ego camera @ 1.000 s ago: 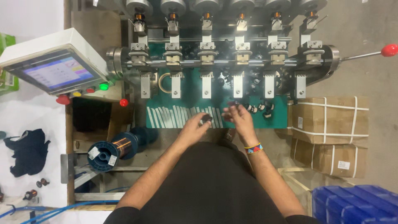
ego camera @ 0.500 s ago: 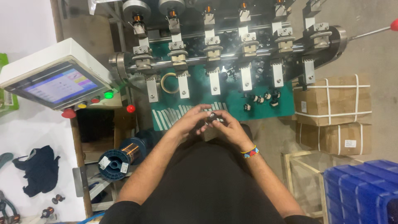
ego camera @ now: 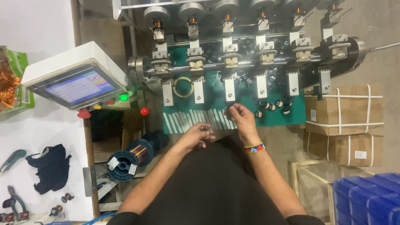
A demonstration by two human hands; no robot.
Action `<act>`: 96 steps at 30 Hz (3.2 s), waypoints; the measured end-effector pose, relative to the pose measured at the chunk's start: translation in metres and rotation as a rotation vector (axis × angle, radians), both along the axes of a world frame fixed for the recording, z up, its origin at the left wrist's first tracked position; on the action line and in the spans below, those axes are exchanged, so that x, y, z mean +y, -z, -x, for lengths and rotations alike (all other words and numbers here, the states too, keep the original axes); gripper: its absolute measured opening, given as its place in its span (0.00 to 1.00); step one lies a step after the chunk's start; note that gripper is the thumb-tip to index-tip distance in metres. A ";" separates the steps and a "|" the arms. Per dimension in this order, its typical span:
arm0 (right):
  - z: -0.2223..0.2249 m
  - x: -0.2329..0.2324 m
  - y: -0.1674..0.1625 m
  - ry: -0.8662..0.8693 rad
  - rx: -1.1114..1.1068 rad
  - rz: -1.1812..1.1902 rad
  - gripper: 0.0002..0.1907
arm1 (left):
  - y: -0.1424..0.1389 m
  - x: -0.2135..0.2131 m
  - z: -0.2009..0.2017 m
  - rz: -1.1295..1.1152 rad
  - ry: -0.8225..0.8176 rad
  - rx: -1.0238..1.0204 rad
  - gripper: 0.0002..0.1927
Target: The person places empty bobbins onto a multi-spindle coil winding machine, operates the machine, and removes finished wound coils, setting them on the work table. They also handle a spool of copper wire and arrange completed coils on the bench.
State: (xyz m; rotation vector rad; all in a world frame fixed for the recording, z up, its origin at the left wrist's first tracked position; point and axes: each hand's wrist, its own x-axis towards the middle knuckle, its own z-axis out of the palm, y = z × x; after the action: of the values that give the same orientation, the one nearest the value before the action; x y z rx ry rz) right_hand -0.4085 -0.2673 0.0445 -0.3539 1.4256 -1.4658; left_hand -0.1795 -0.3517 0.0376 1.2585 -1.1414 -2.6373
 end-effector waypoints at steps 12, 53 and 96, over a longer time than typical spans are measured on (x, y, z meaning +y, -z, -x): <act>-0.017 0.005 0.000 0.058 -0.048 0.008 0.16 | -0.024 -0.016 -0.009 0.426 -0.141 -0.046 0.23; -0.075 -0.014 -0.011 -0.164 -0.074 0.031 0.15 | -0.016 -0.017 -0.024 0.025 -0.618 0.119 0.15; -0.183 -0.105 -0.026 -0.124 -0.283 -0.032 0.14 | -0.006 -0.016 -0.127 -0.013 -0.506 -0.123 0.17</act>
State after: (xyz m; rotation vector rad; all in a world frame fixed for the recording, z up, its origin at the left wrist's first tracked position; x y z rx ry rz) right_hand -0.2256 -0.3719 0.0704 -0.2021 1.1776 -1.3326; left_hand -0.0526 -0.3673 0.0439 1.4908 -0.6916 -2.2221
